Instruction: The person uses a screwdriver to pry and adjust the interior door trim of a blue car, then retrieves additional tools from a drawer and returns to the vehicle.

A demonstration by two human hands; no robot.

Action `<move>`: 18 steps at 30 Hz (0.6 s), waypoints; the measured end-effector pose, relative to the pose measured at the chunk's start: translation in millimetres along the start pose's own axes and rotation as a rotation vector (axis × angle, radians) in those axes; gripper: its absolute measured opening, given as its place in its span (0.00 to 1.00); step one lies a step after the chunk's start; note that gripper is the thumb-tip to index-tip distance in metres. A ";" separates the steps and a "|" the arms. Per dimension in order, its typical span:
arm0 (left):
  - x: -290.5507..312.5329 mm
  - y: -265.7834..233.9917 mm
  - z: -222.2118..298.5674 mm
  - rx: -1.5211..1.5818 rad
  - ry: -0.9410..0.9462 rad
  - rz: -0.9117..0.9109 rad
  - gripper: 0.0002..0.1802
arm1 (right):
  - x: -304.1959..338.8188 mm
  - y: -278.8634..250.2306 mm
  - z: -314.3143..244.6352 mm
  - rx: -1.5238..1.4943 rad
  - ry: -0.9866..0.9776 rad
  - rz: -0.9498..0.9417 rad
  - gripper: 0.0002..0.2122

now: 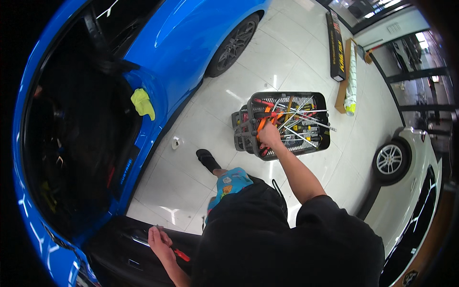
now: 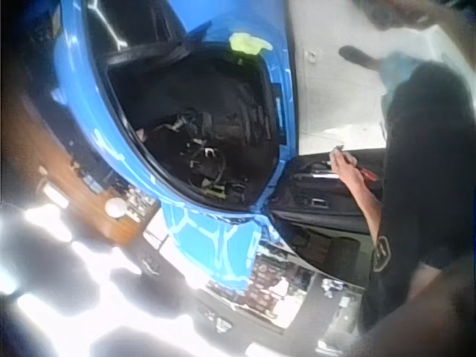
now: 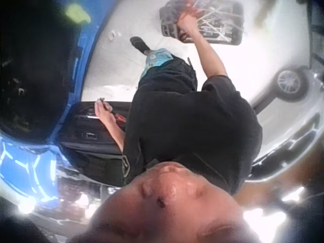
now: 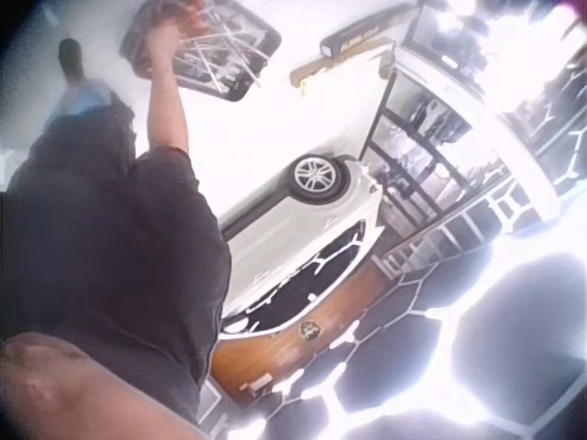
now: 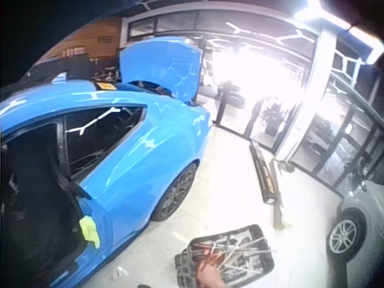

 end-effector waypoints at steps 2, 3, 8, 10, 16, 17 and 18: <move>-31.4 1.3 21.5 -0.144 0.052 -0.083 0.12 | -19.7 19.5 27.1 -0.133 0.144 0.015 0.18; -43.2 4.7 31.5 -0.206 0.084 -0.123 0.12 | -27.6 27.7 35.0 -0.207 0.242 -0.001 0.18; -84.4 -9.0 53.4 -0.153 0.037 -0.099 0.13 | -16.5 25.5 50.5 -0.222 0.106 0.218 0.14; -103.8 -11.7 49.5 -0.146 0.004 -0.135 0.13 | 5.3 16.7 44.5 -0.487 -0.002 0.351 0.12; -158.9 -12.2 51.4 -0.447 -0.009 -0.323 0.13 | 57.4 -0.4 84.6 -1.076 0.162 0.489 0.11; -168.1 -9.0 57.4 -0.500 0.000 -0.339 0.13 | 65.4 -6.2 109.9 -1.062 0.193 0.545 0.11; -175.2 -9.9 64.9 -0.557 0.008 -0.343 0.13 | 75.5 -9.2 124.2 -1.053 0.229 0.588 0.11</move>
Point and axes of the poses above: each hand's wrist, its own x-axis away from the middle knuckle, its own y-axis out of the palm, z = x × y, the point moved 8 cm from there along -x, towards the middle knuckle, and after that the axes turned 7 degrees about -y, right-handed, at the moved point
